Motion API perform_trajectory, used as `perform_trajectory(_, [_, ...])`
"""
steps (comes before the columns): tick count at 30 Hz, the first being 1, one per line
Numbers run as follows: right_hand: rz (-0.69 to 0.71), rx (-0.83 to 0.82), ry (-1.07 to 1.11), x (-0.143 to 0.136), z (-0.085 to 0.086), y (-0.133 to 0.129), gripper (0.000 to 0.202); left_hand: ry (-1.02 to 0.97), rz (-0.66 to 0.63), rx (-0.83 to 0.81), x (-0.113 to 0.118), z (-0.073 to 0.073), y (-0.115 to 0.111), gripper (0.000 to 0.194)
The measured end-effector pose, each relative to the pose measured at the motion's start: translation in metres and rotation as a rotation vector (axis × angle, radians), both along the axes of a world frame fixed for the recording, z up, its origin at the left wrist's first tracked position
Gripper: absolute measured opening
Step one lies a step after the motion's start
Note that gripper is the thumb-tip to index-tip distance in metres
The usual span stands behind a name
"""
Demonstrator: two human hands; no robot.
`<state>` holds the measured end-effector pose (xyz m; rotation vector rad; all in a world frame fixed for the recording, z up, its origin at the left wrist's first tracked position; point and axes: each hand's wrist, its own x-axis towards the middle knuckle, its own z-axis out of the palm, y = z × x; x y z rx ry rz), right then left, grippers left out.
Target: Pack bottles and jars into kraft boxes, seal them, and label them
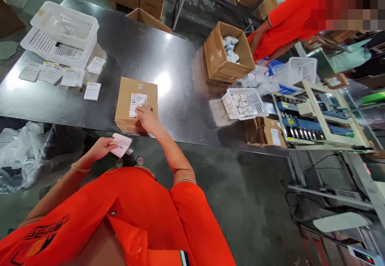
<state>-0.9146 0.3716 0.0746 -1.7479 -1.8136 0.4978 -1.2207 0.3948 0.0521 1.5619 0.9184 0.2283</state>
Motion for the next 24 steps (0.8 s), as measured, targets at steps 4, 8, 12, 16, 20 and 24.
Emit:
perform_trajectory(4, [0.062, -0.163, -0.143, 0.012, 0.050, 0.000, 0.026, -0.038, -0.014, 0.179, 0.010, 0.020, 0.022, 0.056])
perform_trajectory(8, [-0.111, 0.036, -0.056, -0.021, 0.062, 0.032, 0.041, 0.031, -0.046, 0.336, 0.026, 0.034, 0.041, 0.080])
perform_trajectory(12, [-0.109, -0.075, -0.150, -0.043, 0.036, 0.059, 0.076, 0.204, -0.047, 0.471, 0.038, 0.040, 0.047, 0.076])
perform_trajectory(16, [-0.472, -0.125, -0.109, 0.011, 0.012, 0.047, 0.078, 0.199, 0.023, 0.482, 0.040, 0.038, 0.045, 0.086])
perform_trajectory(20, [-0.618, -0.121, 0.063, 0.057, -0.004, 0.017, 0.048, 0.210, 0.050, 0.513, 0.047, 0.030, 0.041, 0.090])
perform_trajectory(24, [-0.697, -0.115, 0.283, 0.055, -0.011, 0.000, 0.022, 0.314, -0.030, 0.581, 0.065, 0.027, 0.032, 0.079])
